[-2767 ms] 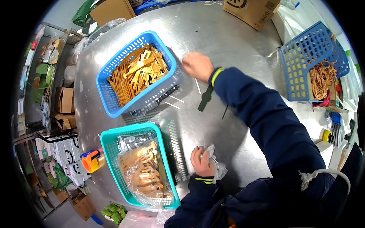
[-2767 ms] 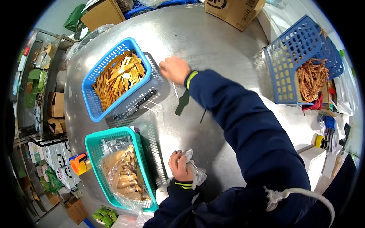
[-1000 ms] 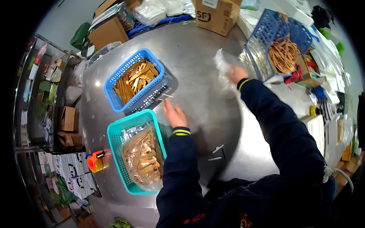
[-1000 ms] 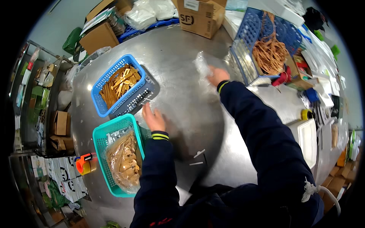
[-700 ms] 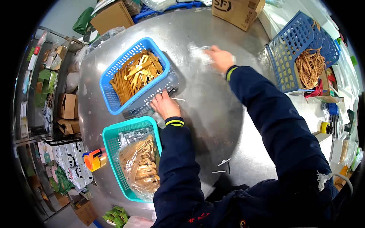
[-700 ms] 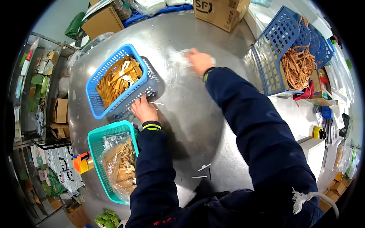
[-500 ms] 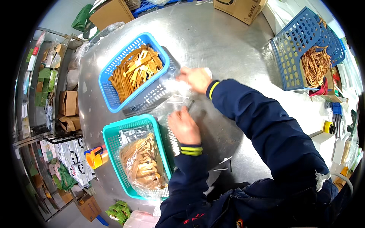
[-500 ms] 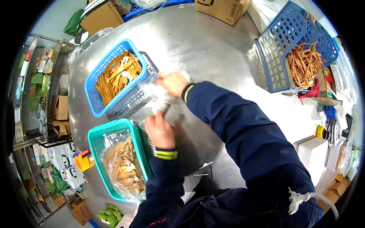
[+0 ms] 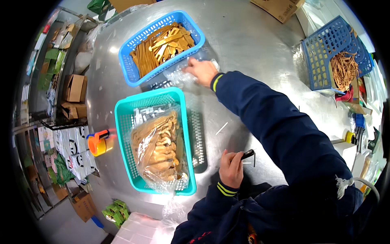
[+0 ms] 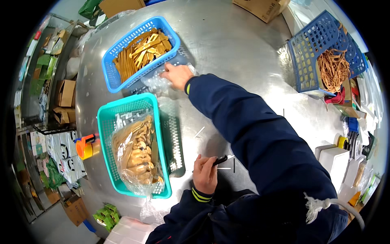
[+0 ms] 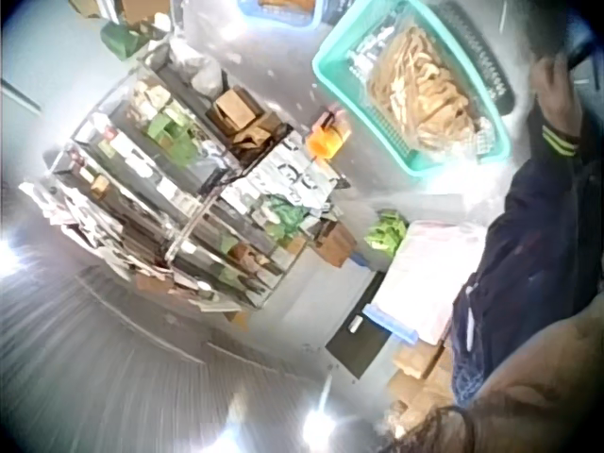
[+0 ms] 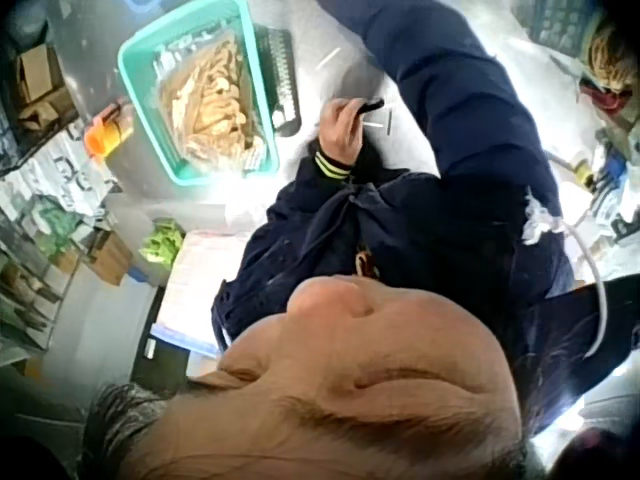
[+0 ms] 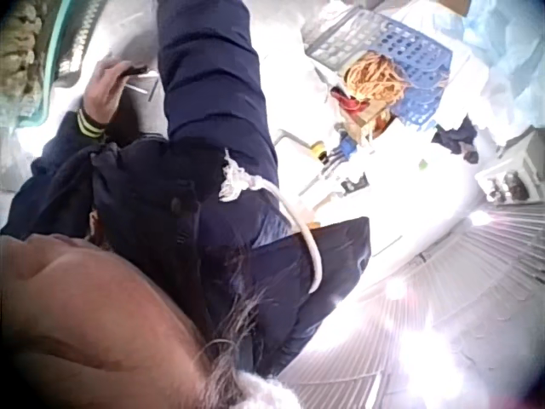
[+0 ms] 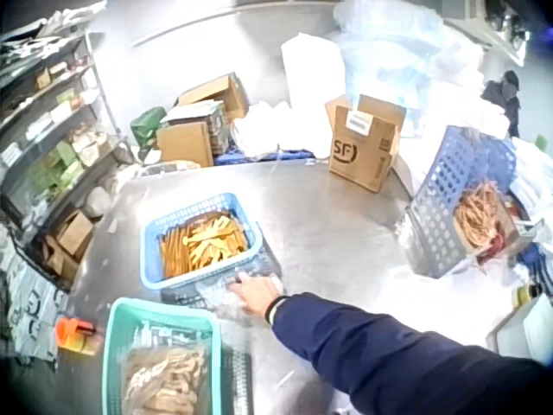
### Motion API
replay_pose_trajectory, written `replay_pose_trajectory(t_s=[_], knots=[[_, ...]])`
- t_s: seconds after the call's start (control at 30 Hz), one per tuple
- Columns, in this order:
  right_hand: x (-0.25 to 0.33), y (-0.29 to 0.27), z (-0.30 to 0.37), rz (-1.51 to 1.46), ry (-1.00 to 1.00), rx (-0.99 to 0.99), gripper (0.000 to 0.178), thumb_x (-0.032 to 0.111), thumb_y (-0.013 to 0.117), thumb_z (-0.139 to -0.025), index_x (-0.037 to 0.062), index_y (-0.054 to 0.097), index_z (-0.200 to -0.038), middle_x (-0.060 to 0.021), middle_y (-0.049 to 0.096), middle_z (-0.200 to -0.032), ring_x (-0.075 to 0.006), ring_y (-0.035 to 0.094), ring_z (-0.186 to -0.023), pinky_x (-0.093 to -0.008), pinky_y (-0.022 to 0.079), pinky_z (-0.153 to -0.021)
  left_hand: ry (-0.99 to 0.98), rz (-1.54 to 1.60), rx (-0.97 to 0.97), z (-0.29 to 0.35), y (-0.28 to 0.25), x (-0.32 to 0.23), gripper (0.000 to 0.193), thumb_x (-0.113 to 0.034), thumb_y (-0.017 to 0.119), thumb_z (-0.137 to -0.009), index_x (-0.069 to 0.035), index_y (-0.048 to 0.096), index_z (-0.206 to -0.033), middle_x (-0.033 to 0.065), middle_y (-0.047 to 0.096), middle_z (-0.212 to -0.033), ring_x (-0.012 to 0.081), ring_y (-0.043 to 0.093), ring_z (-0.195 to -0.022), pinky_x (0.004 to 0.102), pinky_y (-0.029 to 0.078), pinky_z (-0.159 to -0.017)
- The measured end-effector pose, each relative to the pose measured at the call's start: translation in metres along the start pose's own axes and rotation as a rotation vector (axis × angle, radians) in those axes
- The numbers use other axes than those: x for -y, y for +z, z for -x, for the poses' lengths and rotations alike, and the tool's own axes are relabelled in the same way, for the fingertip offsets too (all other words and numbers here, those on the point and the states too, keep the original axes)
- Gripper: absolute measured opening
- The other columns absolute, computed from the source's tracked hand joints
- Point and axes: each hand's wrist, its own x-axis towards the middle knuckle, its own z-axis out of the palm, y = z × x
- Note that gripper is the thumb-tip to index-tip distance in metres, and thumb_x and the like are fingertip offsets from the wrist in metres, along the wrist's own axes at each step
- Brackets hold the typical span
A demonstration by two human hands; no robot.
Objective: The person cleans a cluttered workspace by gathering debris from the floor and table into a plastic bag, then ties the bag closed. They also move baskets and boxes, wipe the table surface, and organize items into containers.
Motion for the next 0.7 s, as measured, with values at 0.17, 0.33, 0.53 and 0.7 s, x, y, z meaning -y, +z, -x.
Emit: replay_pose_trajectory(t_s=[0.17, 0.33, 0.53, 0.7], knots=[[0.031, 0.008, 0.131, -0.164, -0.225, 0.152, 0.050, 0.006, 0.060, -0.059, 0.0225, 0.050, -0.106, -0.0071, 0.045, -0.098, -0.0260, 0.056, -0.073, -0.0354, 0.047, -0.057, 0.030, 0.061, -0.199, 0.016, -0.022, 0.002, 0.029, 0.009, 0.057, -0.065, 0.000, 0.055, -0.092, 0.0113, 0.050, -0.085, 0.0252, 0.050, -0.079, 0.0433, 0.040, -0.084], [0.078, -0.036, 0.243, -0.224, -0.168, 0.387, 0.045, 0.007, 0.058, -0.062, 0.0253, 0.053, -0.104, -0.0050, 0.046, -0.094, -0.0224, 0.055, -0.078, -0.0326, 0.046, -0.058, -0.010, -0.014, -0.266, 0.013, -0.024, -0.005, 0.025, 0.009, 0.057, -0.067, 0.002, 0.054, -0.091, 0.0141, 0.048, -0.085, 0.0255, 0.050, -0.078, 0.0329, 0.043, -0.074], [-0.062, -0.096, 0.198, -0.204, 0.328, -0.174, 0.049, 0.003, 0.058, -0.065, 0.0225, 0.051, -0.110, -0.0089, 0.045, -0.106, -0.0271, 0.053, -0.087, -0.0330, 0.044, -0.074, -0.058, -0.002, -0.259, 0.015, -0.011, -0.006, 0.021, 0.005, 0.058, -0.069, 0.002, 0.054, -0.089, 0.0114, 0.048, -0.081, 0.0220, 0.050, -0.074, 0.0282, 0.042, -0.065], [-0.087, -0.080, 0.144, 0.037, 0.483, -0.130, 0.049, 0.005, 0.060, -0.064, 0.0238, 0.050, -0.109, -0.0096, 0.045, -0.104, -0.0282, 0.053, -0.085, -0.0343, 0.044, -0.075, -0.004, -0.113, -0.264, -0.005, 0.004, -0.001, 0.023, 0.005, 0.058, -0.068, 0.000, 0.054, -0.090, 0.0107, 0.048, -0.081, 0.0218, 0.050, -0.074, 0.0289, 0.041, -0.067]])
